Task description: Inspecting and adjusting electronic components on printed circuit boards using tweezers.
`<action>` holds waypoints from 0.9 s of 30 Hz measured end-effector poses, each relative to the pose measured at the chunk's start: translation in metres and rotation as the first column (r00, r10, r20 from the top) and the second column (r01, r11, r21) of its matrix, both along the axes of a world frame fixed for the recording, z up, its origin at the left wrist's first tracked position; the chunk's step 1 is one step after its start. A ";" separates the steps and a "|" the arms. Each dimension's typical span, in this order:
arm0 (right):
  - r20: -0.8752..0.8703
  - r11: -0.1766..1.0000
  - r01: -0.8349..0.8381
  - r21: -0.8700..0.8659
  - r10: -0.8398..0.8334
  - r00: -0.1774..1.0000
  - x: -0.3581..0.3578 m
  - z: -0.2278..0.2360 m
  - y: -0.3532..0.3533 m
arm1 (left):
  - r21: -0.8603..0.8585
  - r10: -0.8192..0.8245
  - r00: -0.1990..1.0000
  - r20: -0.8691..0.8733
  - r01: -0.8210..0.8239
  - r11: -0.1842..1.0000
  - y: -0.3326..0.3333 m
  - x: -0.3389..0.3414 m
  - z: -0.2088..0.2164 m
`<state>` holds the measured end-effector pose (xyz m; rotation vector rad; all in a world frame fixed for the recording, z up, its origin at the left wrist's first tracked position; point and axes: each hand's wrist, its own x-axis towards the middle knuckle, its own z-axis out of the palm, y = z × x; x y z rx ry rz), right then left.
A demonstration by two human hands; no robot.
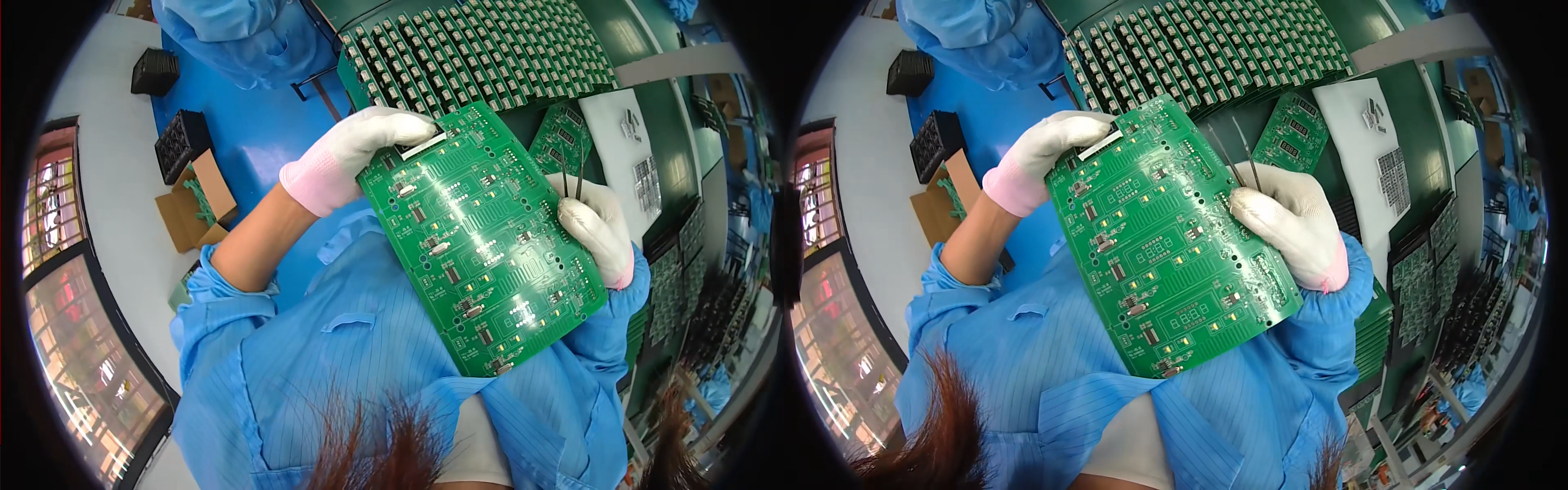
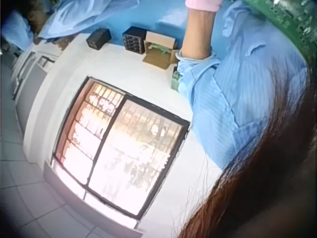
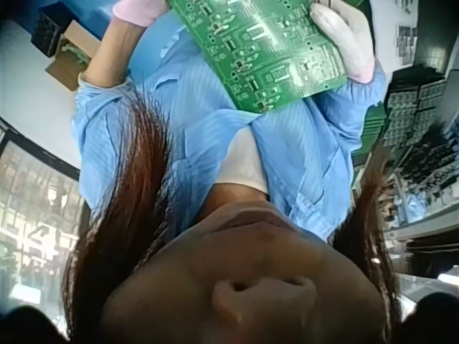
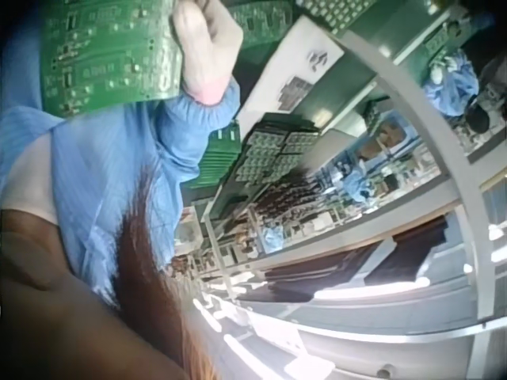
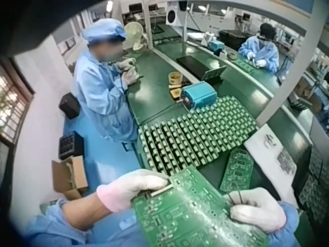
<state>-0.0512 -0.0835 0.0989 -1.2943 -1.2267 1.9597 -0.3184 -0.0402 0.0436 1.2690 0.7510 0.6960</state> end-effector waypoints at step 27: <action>0.803 0.438 -0.680 0.588 -0.209 0.559 -0.016 0.003 -0.003 | -0.423 -0.099 0.995 -0.011 0.085 0.902 -0.010 0.022 -0.016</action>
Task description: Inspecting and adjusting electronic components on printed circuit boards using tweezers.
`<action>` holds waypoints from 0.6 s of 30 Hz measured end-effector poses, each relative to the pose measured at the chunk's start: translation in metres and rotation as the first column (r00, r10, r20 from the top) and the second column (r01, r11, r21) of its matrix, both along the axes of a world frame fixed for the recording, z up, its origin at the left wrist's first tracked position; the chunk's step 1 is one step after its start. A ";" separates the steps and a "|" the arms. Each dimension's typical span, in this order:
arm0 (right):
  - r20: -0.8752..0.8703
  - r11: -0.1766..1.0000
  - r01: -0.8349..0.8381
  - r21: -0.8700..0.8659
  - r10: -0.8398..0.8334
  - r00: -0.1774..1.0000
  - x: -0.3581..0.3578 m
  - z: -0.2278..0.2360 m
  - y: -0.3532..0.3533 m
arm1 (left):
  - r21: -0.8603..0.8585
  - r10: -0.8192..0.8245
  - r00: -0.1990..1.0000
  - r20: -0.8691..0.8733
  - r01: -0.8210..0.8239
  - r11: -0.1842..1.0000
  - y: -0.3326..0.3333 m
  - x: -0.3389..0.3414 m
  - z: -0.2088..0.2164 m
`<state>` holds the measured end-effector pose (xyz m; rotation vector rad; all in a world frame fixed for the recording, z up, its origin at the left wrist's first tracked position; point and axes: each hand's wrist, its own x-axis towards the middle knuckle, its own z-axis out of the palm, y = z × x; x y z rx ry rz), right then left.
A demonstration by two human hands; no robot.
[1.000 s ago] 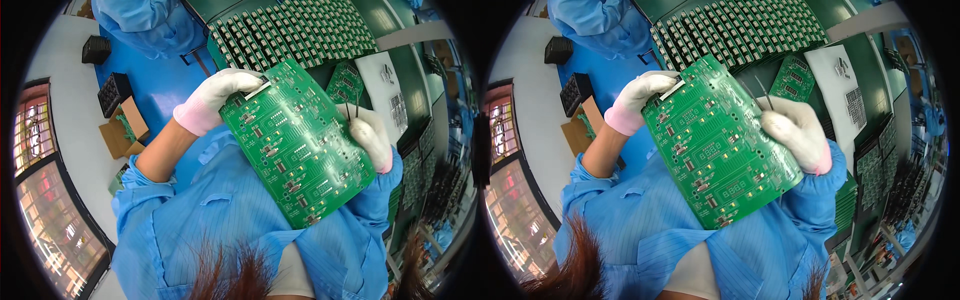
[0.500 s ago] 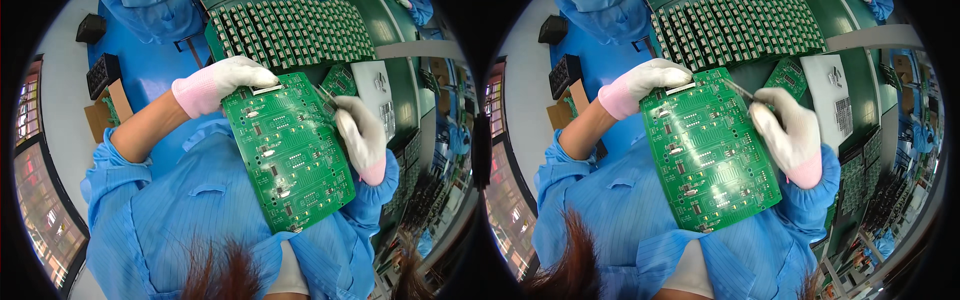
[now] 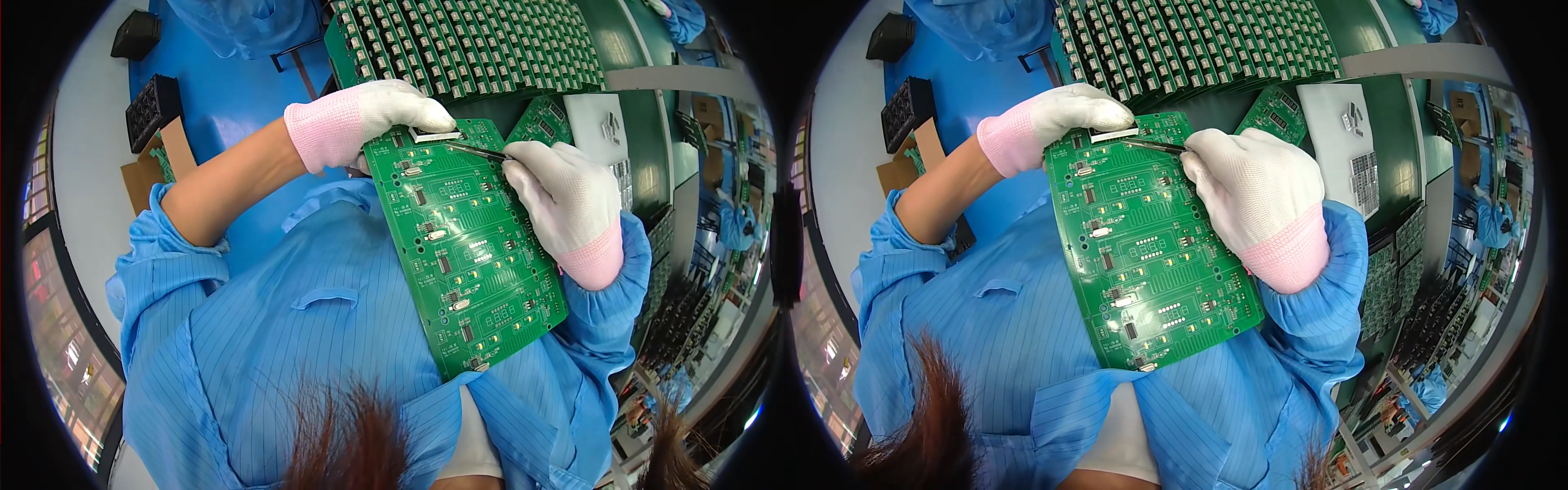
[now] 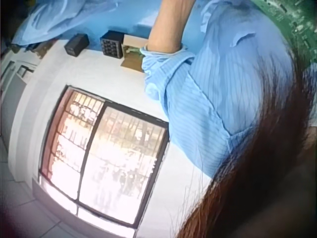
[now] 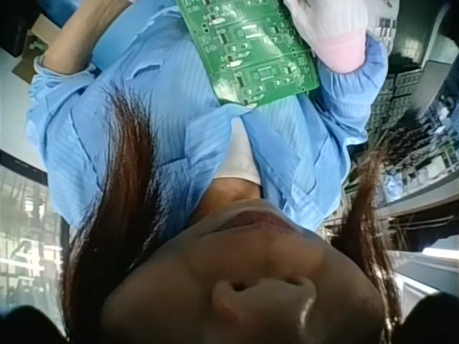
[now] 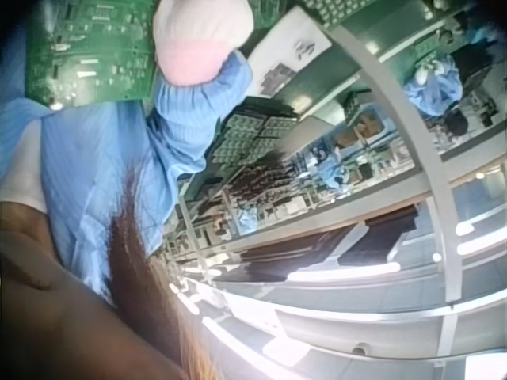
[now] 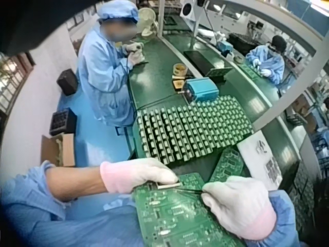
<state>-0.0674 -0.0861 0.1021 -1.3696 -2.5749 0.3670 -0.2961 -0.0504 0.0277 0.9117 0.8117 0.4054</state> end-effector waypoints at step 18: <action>0.057 0.994 -0.009 0.108 0.003 0.998 -0.011 0.006 -0.009 | -0.005 -0.002 1.000 -0.017 0.002 1.000 -0.002 -0.001 -0.004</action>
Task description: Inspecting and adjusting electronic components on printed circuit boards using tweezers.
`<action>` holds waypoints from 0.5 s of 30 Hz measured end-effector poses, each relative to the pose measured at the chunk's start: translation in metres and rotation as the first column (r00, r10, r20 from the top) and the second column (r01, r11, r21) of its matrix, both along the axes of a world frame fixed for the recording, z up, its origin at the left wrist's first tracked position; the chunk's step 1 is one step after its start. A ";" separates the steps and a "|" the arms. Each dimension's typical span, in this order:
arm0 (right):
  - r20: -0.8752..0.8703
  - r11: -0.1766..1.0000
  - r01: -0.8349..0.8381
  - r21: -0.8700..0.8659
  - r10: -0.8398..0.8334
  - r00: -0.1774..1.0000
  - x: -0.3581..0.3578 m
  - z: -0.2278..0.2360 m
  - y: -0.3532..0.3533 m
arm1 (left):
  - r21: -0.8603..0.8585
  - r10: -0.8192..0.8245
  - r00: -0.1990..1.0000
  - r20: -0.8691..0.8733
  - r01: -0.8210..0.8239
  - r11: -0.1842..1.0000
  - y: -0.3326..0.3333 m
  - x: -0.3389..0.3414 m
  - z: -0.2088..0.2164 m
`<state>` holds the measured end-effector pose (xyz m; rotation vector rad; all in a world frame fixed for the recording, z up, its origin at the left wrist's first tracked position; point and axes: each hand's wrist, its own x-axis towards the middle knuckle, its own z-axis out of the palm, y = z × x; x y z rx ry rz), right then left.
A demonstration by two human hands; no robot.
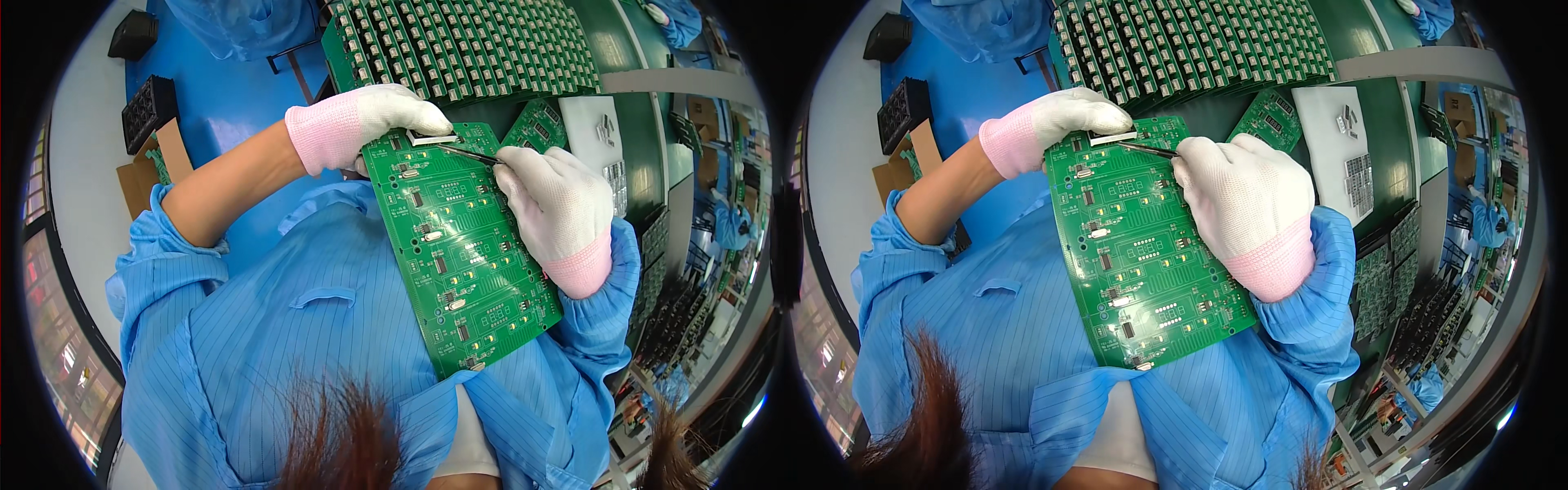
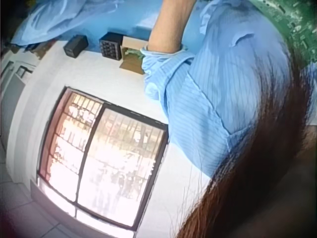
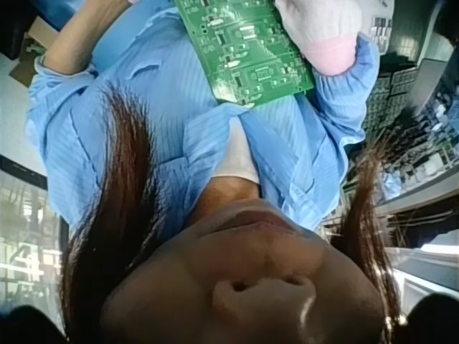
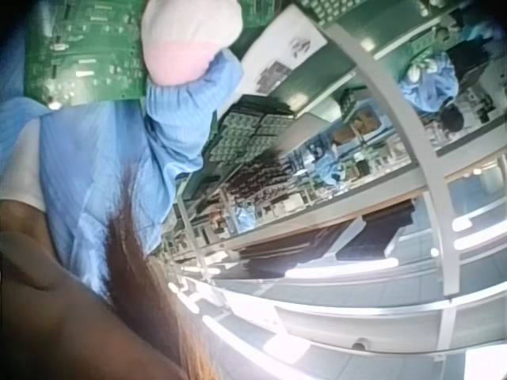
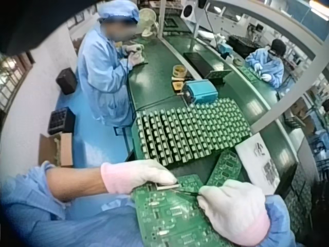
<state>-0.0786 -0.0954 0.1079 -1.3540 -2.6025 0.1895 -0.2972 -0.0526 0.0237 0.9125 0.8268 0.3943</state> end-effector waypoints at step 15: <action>-0.134 0.971 -0.089 -0.224 0.060 0.989 0.017 -0.011 0.021 | 0.022 -0.023 0.998 0.053 0.022 1.000 -0.001 0.002 0.002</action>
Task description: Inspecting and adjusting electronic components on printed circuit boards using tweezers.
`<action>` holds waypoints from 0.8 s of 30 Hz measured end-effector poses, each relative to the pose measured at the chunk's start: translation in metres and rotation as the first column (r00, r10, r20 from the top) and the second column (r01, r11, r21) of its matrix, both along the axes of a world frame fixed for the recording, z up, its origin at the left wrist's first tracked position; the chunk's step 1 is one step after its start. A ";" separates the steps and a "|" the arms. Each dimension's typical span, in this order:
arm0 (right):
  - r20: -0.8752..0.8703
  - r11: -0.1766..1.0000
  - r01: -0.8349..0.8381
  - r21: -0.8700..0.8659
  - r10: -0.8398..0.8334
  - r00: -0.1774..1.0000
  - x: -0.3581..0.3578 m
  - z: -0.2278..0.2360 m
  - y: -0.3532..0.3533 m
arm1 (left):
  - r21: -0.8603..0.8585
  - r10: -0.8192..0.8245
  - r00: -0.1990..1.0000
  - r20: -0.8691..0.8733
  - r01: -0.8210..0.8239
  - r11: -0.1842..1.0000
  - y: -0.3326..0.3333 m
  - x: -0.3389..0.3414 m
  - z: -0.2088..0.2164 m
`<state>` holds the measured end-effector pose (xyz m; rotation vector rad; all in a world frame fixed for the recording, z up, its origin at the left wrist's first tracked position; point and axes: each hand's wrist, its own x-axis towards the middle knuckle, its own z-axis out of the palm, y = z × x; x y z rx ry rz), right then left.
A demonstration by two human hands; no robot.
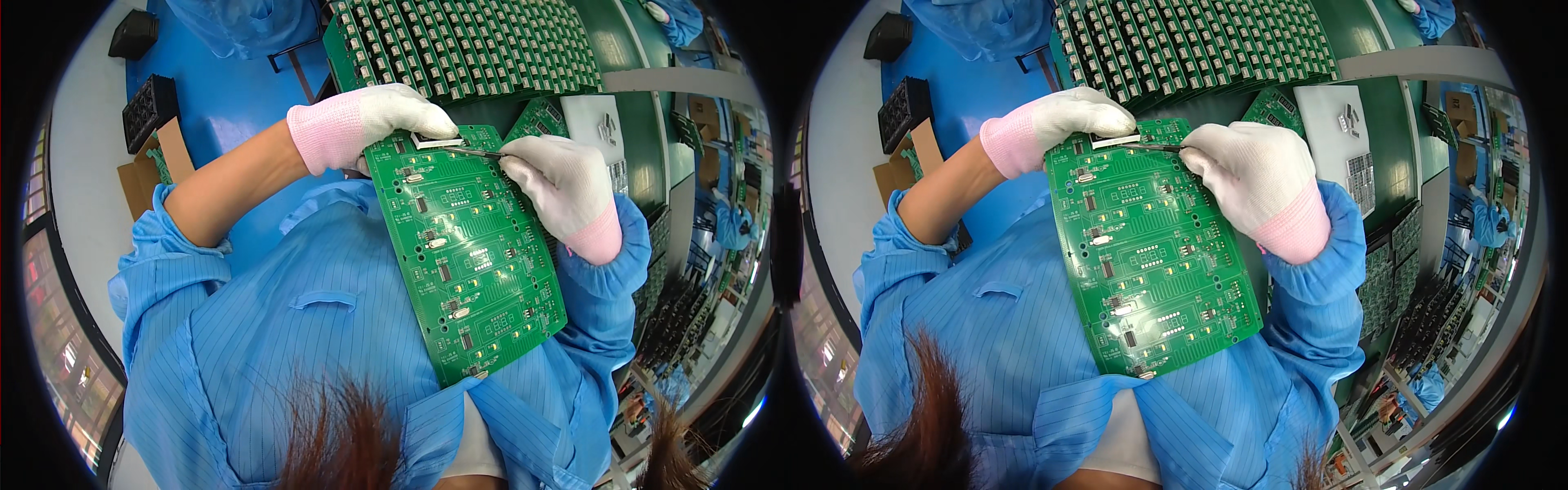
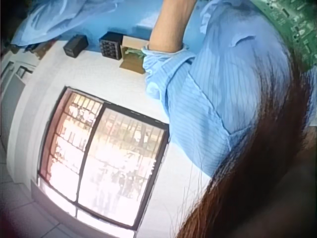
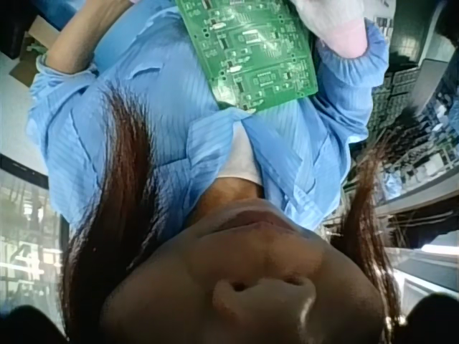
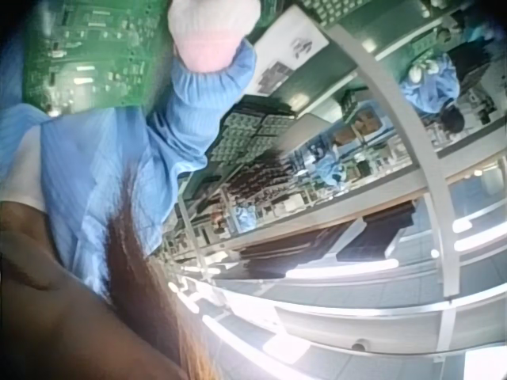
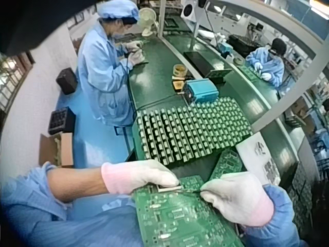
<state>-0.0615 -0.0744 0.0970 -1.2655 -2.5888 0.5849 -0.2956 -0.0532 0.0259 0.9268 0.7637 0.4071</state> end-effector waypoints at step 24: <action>0.090 0.967 -0.015 0.253 -0.009 0.996 -0.019 0.012 -0.011 | 0.000 -0.013 0.999 0.047 0.013 1.000 0.000 -0.008 -0.001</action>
